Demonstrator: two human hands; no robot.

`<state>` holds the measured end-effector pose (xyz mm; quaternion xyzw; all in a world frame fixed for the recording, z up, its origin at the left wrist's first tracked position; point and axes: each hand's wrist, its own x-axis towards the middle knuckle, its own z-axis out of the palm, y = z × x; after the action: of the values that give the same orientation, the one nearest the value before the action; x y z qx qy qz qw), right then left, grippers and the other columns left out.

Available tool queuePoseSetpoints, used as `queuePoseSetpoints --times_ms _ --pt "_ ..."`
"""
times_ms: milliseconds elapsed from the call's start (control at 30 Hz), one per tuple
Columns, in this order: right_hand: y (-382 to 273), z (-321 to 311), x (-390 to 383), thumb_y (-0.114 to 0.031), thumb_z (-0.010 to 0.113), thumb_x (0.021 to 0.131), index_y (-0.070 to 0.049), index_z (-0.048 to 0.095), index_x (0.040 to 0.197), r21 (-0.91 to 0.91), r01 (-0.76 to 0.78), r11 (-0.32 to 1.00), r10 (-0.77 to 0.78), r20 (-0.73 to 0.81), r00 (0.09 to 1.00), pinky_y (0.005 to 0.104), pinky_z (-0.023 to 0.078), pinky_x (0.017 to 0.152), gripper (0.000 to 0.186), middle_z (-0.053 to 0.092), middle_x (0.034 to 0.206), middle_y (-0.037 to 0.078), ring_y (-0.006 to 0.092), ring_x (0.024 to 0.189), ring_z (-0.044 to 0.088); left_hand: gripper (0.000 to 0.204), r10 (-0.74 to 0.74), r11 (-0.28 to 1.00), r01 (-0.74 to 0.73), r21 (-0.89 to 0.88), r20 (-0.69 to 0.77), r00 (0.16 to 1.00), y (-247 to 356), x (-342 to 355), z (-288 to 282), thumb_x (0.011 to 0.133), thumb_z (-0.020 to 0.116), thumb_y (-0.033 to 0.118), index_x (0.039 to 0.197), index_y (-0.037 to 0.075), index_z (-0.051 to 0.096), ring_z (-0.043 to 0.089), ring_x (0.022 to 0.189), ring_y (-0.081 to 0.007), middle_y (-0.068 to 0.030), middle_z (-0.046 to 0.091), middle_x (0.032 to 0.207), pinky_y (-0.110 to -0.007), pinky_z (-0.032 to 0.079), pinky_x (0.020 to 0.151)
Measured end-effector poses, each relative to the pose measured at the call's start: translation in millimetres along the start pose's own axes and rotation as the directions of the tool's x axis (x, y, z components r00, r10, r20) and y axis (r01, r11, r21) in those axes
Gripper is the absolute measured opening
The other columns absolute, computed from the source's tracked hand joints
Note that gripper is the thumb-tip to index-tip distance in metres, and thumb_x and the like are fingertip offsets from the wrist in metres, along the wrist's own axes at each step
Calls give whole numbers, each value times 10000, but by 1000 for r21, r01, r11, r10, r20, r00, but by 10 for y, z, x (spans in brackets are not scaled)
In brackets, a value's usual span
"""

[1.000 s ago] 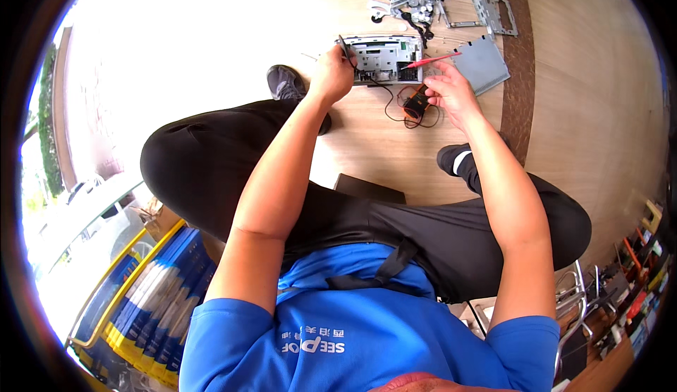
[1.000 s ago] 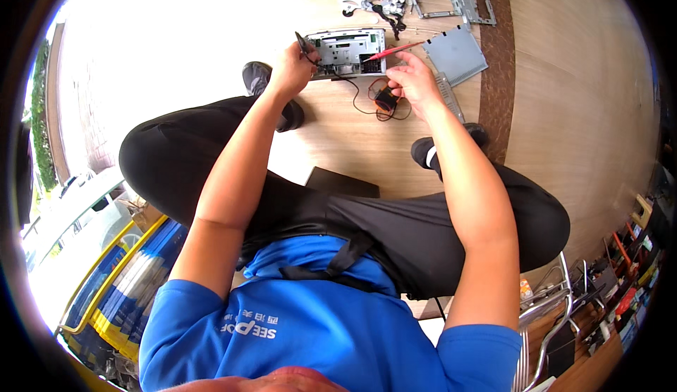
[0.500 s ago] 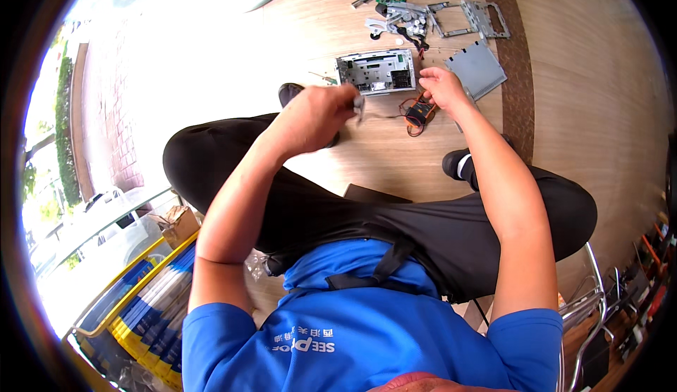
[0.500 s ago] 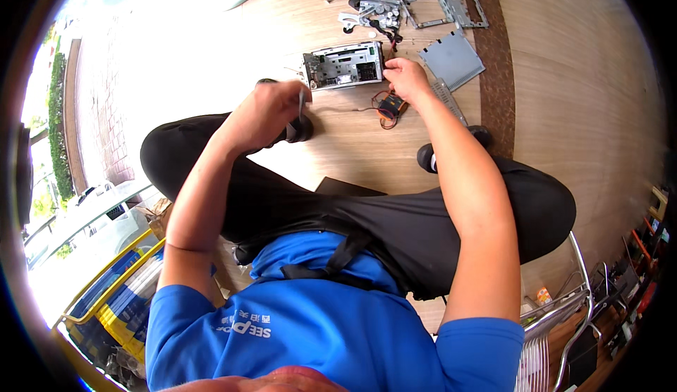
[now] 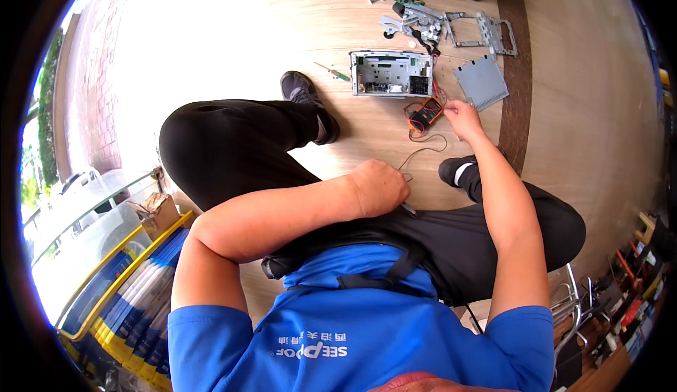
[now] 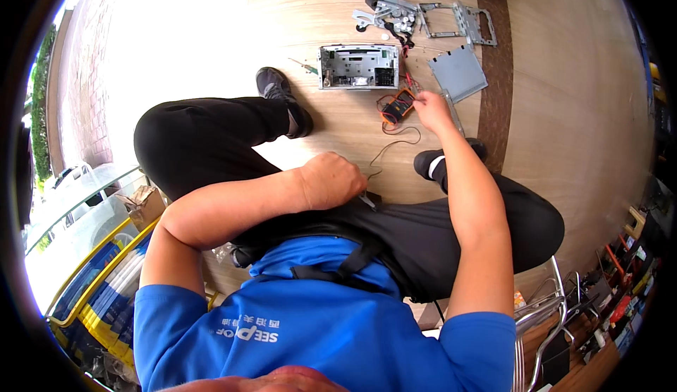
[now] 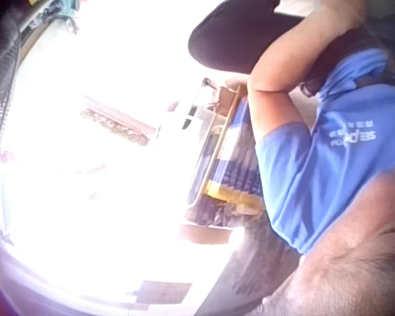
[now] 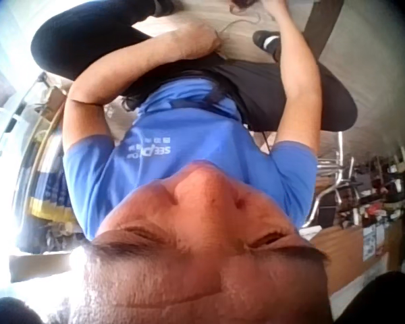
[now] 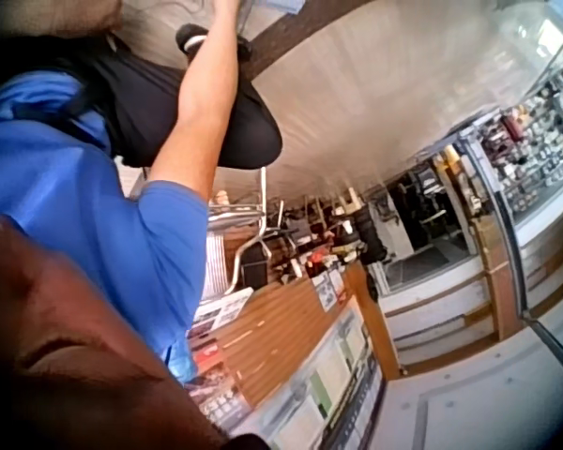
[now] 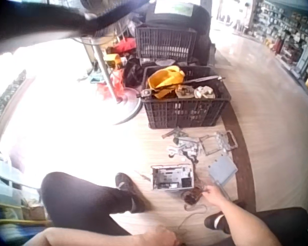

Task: The person uses multimeter probes to test electrical connections on a circuit board inside a metal electronic unit. They use a screwdriver to press on components and move wires aside to reach different test points on the board.

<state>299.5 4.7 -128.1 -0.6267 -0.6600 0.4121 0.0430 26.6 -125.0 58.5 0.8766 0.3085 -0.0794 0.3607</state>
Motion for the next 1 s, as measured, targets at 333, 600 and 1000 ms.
queuePoseSetpoints --times_ms 333,600,1000 --pt "465 274 745 -202 627 874 -12 710 888 -85 -24 996 -3 -310 951 337 491 598 208 667 684 89 178 613 624 165 20 999 -11 54 -167 986 -5 -117 -126 843 550 211 756 120 656 672 637 -246 -94 652 721 -372 493 579" --pt "285 376 1200 -224 634 841 -44 715 1018 479 -287 829 392 -133 910 395 516 819 266 712 915 186 341 891 681 156 -50 996 58 67 -114 992 -132 -56 -164 837 555 207 745 120 646 665 696 -235 -86 634 745 -362 495 621" --pt "164 612 1158 -254 597 827 -23 719 926 -277 -88 957 50 -141 989 480 511 859 279 687 965 239 403 951 653 157 -128 987 131 94 -39 991 -238 106 -65 825 567 213 711 137 644 645 698 -227 -76 617 742 -343 486 629"
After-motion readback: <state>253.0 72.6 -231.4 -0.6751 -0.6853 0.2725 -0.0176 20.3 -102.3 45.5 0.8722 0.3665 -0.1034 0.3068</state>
